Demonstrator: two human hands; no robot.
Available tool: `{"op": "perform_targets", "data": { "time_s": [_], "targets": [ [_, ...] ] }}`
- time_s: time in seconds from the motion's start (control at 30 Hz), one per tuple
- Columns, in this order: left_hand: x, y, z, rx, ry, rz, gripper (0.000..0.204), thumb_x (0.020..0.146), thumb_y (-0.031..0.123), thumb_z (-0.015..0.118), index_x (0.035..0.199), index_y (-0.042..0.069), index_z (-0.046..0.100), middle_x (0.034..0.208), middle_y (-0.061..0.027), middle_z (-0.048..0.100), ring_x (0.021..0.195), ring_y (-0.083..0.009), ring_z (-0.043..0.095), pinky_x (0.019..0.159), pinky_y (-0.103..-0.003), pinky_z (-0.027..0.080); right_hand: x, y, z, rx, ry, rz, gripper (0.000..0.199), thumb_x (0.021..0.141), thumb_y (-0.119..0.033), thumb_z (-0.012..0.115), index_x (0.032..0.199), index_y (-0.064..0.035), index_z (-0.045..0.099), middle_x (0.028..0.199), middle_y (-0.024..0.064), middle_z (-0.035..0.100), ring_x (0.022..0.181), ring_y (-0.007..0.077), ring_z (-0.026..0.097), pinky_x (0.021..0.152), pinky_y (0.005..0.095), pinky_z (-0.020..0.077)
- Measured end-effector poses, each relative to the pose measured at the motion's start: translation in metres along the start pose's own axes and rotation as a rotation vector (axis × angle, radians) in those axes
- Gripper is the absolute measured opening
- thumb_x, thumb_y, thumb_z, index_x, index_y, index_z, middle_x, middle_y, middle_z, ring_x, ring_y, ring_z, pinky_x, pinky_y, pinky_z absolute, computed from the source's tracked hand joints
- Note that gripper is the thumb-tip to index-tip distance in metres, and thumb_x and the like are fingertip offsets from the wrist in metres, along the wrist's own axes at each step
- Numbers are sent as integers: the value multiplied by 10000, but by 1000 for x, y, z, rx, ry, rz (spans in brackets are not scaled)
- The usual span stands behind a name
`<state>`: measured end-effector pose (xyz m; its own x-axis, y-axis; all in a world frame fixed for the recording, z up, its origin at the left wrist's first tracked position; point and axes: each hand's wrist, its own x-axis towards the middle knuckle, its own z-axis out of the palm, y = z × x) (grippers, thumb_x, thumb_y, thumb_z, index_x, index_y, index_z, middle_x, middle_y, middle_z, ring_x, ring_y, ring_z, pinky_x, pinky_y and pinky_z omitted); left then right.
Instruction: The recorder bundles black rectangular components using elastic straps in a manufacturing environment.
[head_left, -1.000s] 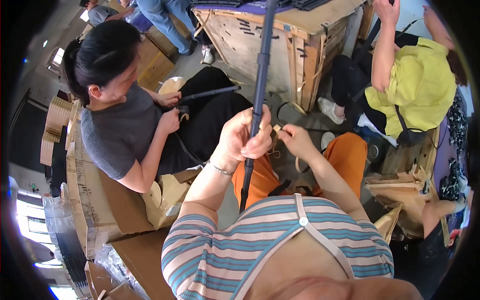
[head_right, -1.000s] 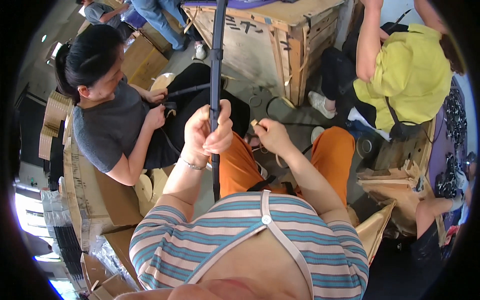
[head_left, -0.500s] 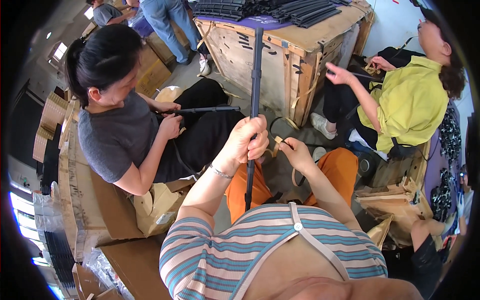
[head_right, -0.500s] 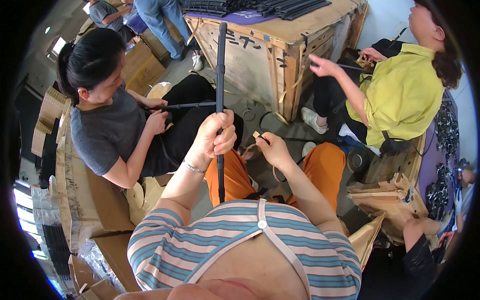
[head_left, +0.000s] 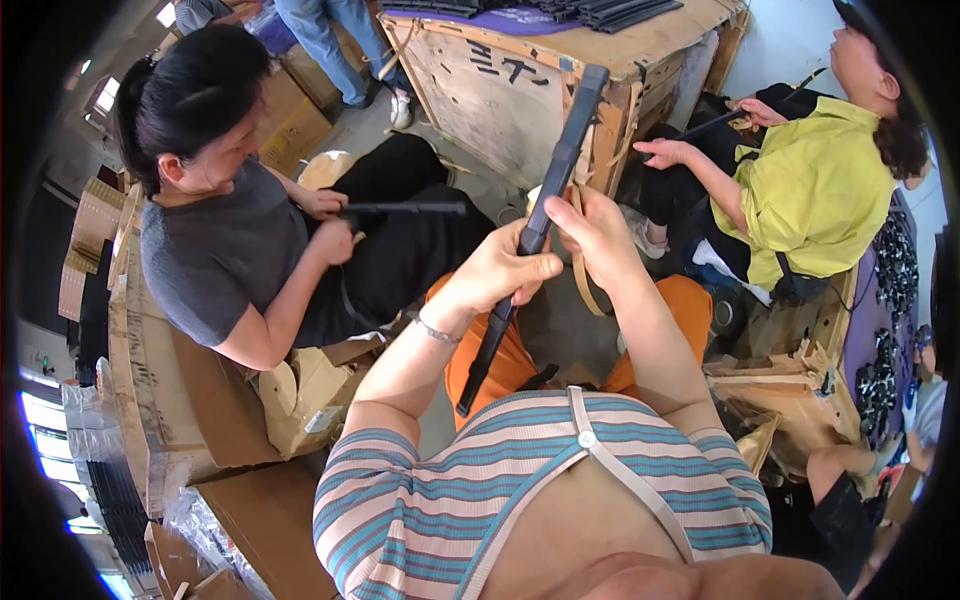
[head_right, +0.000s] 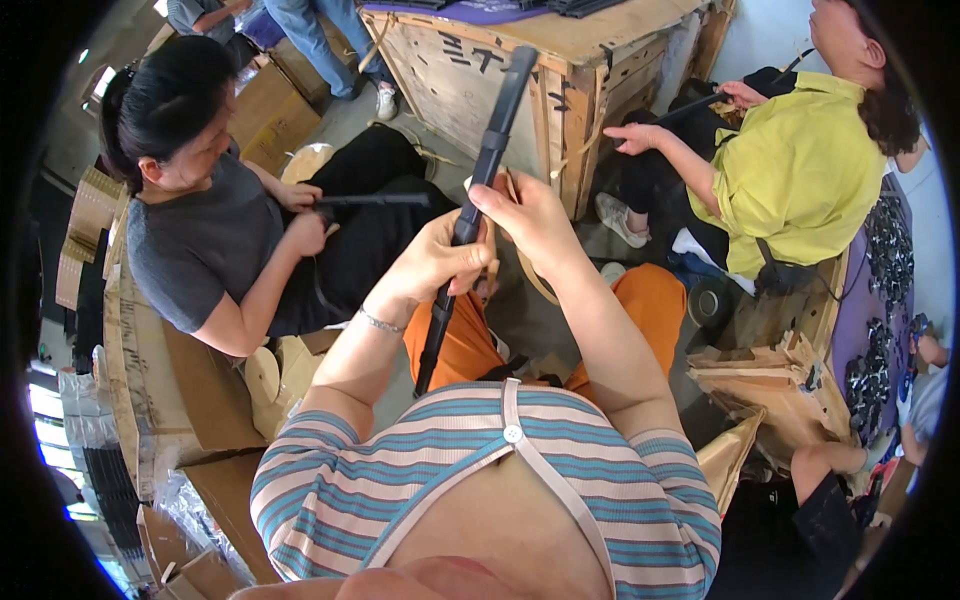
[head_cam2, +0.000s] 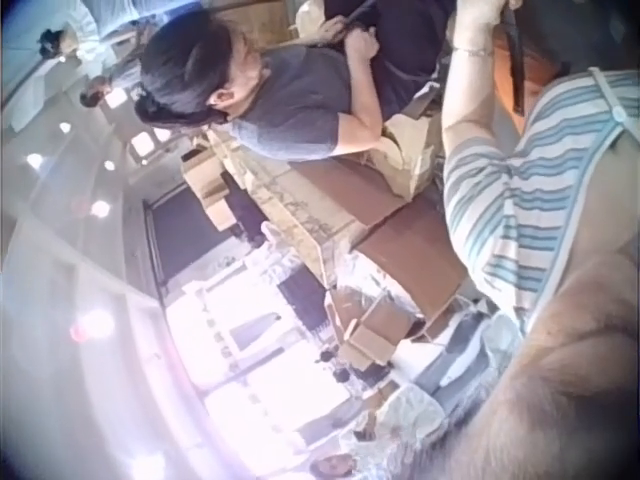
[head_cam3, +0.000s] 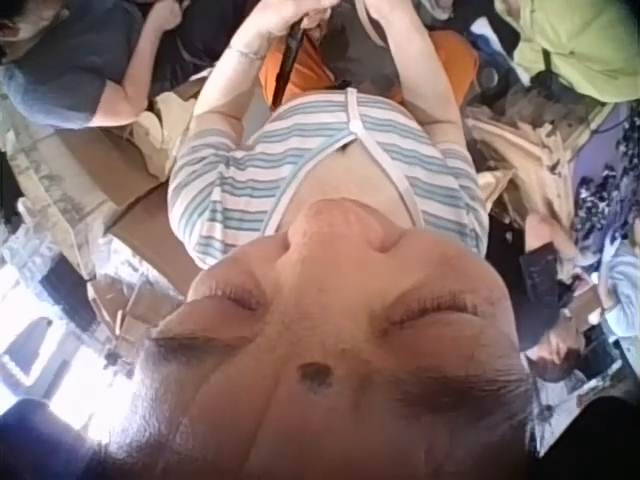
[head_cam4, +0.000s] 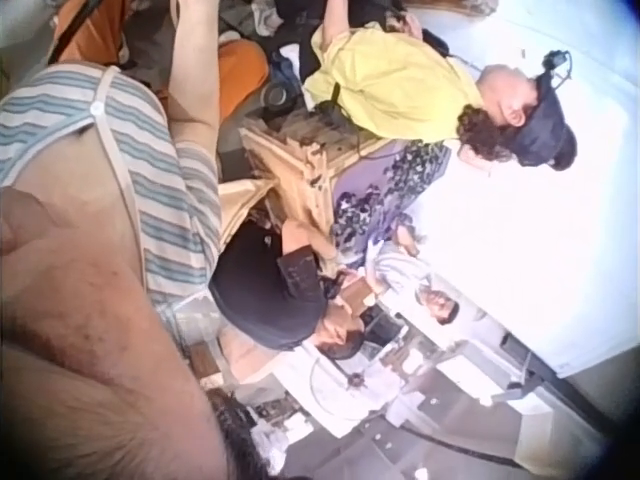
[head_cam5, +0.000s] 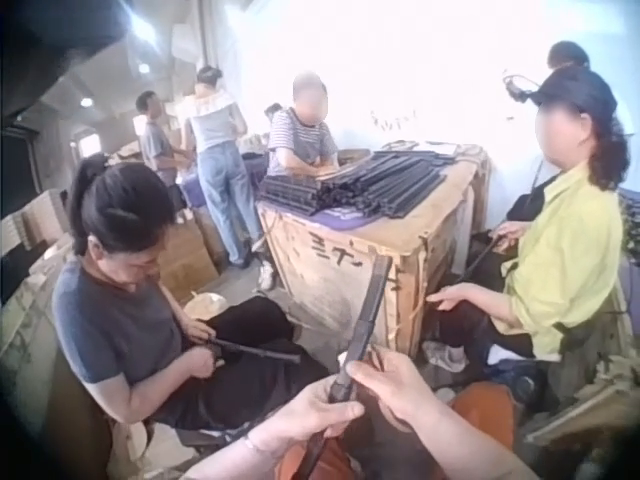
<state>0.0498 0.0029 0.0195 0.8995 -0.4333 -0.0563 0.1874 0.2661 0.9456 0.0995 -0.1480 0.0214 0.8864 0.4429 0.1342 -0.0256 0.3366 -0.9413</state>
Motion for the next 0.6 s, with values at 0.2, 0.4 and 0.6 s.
{"op": "perform_targets", "data": {
  "time_s": [0.2, 0.4, 0.6],
  "targets": [
    [15, -7, -26, -336, -132, -202, 741, 827, 667, 319, 1013, -31, 488, 777, -146, 585, 629, -218, 588, 583, -296, 494, 17, 14, -25, 340, 15, 107, 229, 853, -273, 596, 825, -46, 589, 582, -66, 433, 450, 4, 334, 409, 160, 220],
    [-1, -24, -49, -316, -145, -267, 789, 827, 668, 302, 1126, -40, 483, 939, -208, 607, 776, -279, 633, 692, -341, 524, 31, 16, -46, 487, 103, 24, 212, 866, -233, 591, 724, -113, 490, 590, -85, 366, 455, -5, 324, 385, 138, 232],
    [-2, -41, -53, 36, -71, -385, 352, 914, 311, 418, 1012, -8, 532, 771, -114, 629, 631, -184, 622, 569, -270, 511, 30, 39, -69, 381, 197, 100, 133, 859, -166, 590, 775, -125, 496, 567, -85, 381, 423, 10, 319, 376, 175, 241]
  ]
}}
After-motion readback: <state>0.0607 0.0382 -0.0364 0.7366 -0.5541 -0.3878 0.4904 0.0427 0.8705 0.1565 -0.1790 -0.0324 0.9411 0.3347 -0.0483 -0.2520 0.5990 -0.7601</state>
